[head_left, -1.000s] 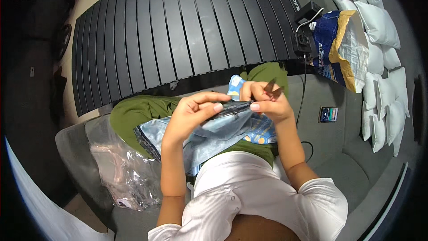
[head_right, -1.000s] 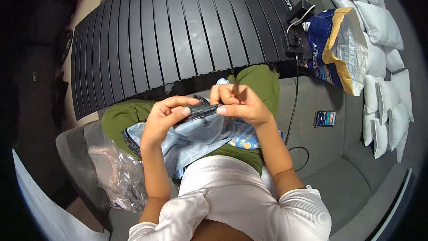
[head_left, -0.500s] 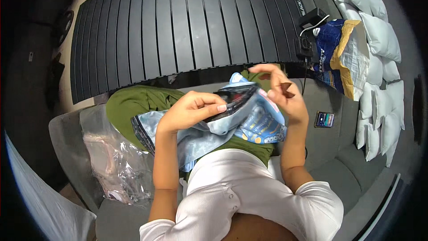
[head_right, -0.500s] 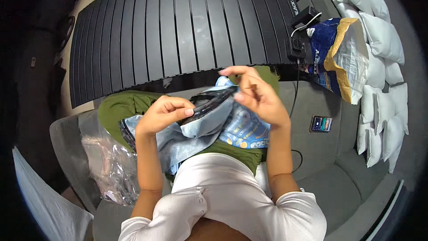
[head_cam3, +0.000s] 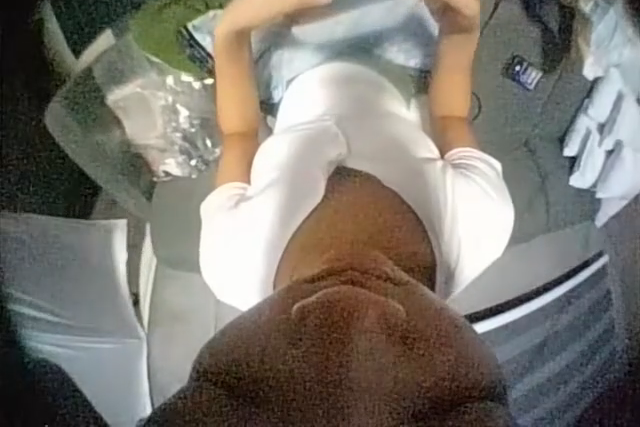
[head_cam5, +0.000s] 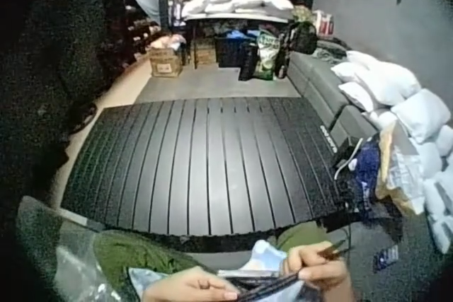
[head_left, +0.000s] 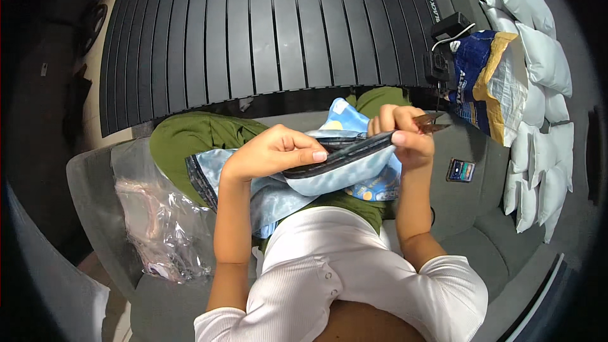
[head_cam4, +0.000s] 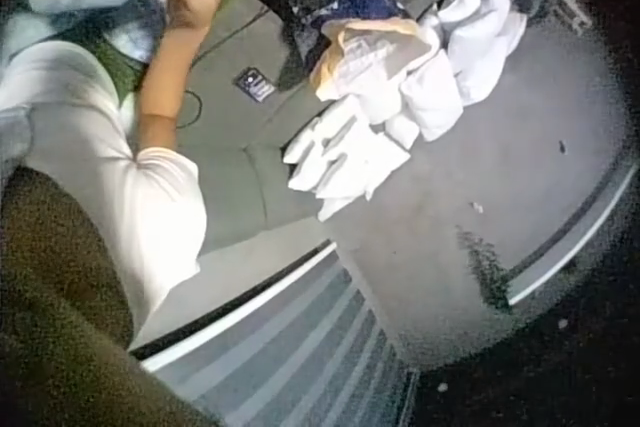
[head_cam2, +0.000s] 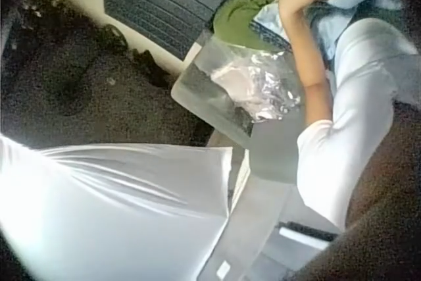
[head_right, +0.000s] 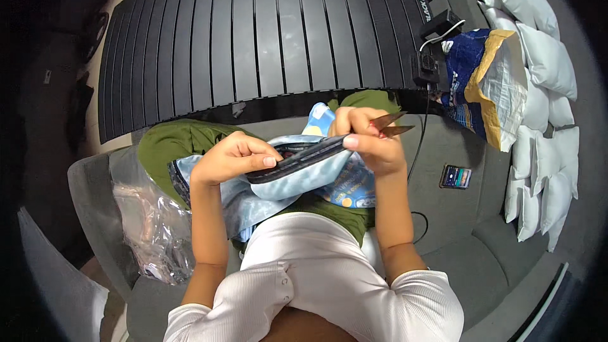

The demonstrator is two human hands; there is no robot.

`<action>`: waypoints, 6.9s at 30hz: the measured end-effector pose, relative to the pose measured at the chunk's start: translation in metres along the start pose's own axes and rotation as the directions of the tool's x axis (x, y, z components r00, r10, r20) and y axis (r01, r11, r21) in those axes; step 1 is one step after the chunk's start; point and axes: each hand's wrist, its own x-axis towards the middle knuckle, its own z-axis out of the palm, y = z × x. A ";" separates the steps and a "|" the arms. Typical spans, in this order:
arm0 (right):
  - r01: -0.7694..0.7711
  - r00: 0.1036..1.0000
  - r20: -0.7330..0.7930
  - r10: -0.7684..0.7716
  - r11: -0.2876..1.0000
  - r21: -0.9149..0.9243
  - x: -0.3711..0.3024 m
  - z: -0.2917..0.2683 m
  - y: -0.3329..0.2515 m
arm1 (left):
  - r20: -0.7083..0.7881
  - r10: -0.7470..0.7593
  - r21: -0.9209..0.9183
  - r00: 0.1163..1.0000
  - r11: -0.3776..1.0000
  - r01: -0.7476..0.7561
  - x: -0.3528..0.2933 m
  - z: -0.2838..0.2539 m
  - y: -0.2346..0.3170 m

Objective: Trimming loose threads and inspecting a fabric neck gaiter at a textile workshop.

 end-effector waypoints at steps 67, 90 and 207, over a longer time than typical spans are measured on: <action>0.042 0.963 0.270 -0.022 0.997 -0.069 0.010 0.000 0.020 | -0.180 0.152 0.188 0.972 0.975 -0.118 0.000 0.016 0.007; 0.011 0.983 0.170 -0.071 0.944 0.329 0.007 -0.026 0.006 | -0.226 0.209 0.264 0.951 0.953 -0.147 -0.005 0.017 0.015; 0.104 0.972 0.028 -0.233 0.318 -0.942 -0.013 0.051 0.029 | -0.516 0.098 -0.416 0.851 0.840 -0.348 -0.003 0.036 0.006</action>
